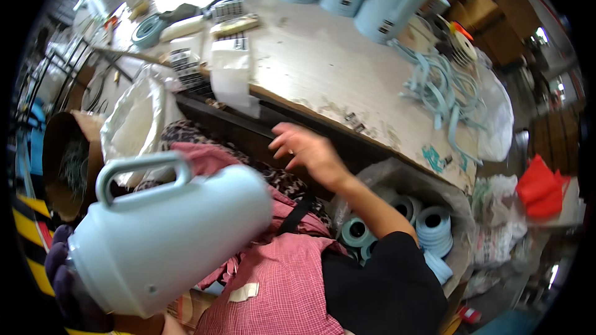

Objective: The person assembles light-blue water jugs by inserting internal components, attaching handles, and applying labels to the outer surface. They handle multiple jugs one by one at a cluttered workbench, picking parts from containers and boxes.

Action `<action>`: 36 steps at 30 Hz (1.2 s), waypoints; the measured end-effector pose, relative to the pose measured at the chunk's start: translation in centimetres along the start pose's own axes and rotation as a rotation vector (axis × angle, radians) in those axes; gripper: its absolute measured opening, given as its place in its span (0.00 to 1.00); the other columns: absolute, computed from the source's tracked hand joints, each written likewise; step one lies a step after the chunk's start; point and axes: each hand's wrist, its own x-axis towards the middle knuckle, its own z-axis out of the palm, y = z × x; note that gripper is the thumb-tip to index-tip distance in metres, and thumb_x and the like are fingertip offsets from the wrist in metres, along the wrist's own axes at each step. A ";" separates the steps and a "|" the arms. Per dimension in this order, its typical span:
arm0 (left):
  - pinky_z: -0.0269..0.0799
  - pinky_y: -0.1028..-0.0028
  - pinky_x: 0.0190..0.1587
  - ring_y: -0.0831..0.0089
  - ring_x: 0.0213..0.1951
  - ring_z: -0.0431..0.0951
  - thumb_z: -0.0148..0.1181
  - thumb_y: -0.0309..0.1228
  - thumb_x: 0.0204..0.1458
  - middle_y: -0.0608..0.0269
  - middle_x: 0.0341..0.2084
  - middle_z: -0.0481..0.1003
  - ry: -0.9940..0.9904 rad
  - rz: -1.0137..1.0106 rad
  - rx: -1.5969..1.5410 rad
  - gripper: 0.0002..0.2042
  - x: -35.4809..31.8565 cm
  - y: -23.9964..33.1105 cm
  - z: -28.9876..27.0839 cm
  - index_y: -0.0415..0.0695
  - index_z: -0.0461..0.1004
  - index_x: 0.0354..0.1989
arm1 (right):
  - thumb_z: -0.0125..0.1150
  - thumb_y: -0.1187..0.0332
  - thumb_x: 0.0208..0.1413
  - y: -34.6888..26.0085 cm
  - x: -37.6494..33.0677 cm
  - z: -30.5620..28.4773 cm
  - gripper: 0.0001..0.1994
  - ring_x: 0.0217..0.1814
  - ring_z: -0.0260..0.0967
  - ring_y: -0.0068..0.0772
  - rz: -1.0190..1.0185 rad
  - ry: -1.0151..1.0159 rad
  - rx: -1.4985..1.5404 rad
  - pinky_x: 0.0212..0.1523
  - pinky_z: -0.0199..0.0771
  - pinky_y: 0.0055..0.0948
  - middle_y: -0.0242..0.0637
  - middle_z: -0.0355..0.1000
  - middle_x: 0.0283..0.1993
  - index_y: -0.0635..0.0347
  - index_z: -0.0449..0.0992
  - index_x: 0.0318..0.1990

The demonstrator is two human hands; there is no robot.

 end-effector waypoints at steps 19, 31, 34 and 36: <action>0.64 0.53 0.67 0.45 0.67 0.65 0.57 0.55 0.51 0.38 0.67 0.62 -0.225 -0.885 -0.330 0.47 -5.6 -3.4 -6.0 0.40 0.49 0.75 | 0.53 0.69 0.69 1.3 -14.9 -36.5 0.22 0.61 0.64 0.56 -0.676 1.747 -1.065 0.63 0.62 0.47 0.57 0.65 0.58 0.72 0.62 0.65; 0.65 0.44 0.64 0.43 0.60 0.71 0.70 0.34 0.42 0.31 0.66 0.60 -0.259 -0.338 -0.027 0.49 -5.2 8.5 4.6 0.50 0.50 0.75 | 0.47 0.61 0.73 -3.9 6.0 7.8 0.42 0.13 0.57 0.24 -1.112 0.145 0.015 0.15 0.60 0.23 0.42 0.69 0.24 0.47 0.19 0.77; 0.65 0.48 0.64 0.47 0.61 0.69 0.69 0.32 0.43 0.35 0.66 0.61 -0.174 -0.515 0.094 0.50 -6.5 10.4 4.9 0.53 0.47 0.76 | 0.42 0.60 0.75 -4.6 5.4 16.1 0.31 0.11 0.48 0.15 -0.735 -0.432 0.587 0.12 0.49 0.19 0.31 0.60 0.20 0.49 0.39 0.79; 0.65 0.51 0.65 0.50 0.63 0.67 0.68 0.33 0.46 0.40 0.65 0.63 -0.148 -0.566 0.123 0.48 -6.7 10.4 4.8 0.55 0.46 0.76 | 0.44 0.62 0.75 -4.6 4.8 17.9 0.30 0.11 0.46 0.12 -0.551 -0.445 0.789 0.11 0.46 0.18 0.27 0.56 0.21 0.51 0.42 0.78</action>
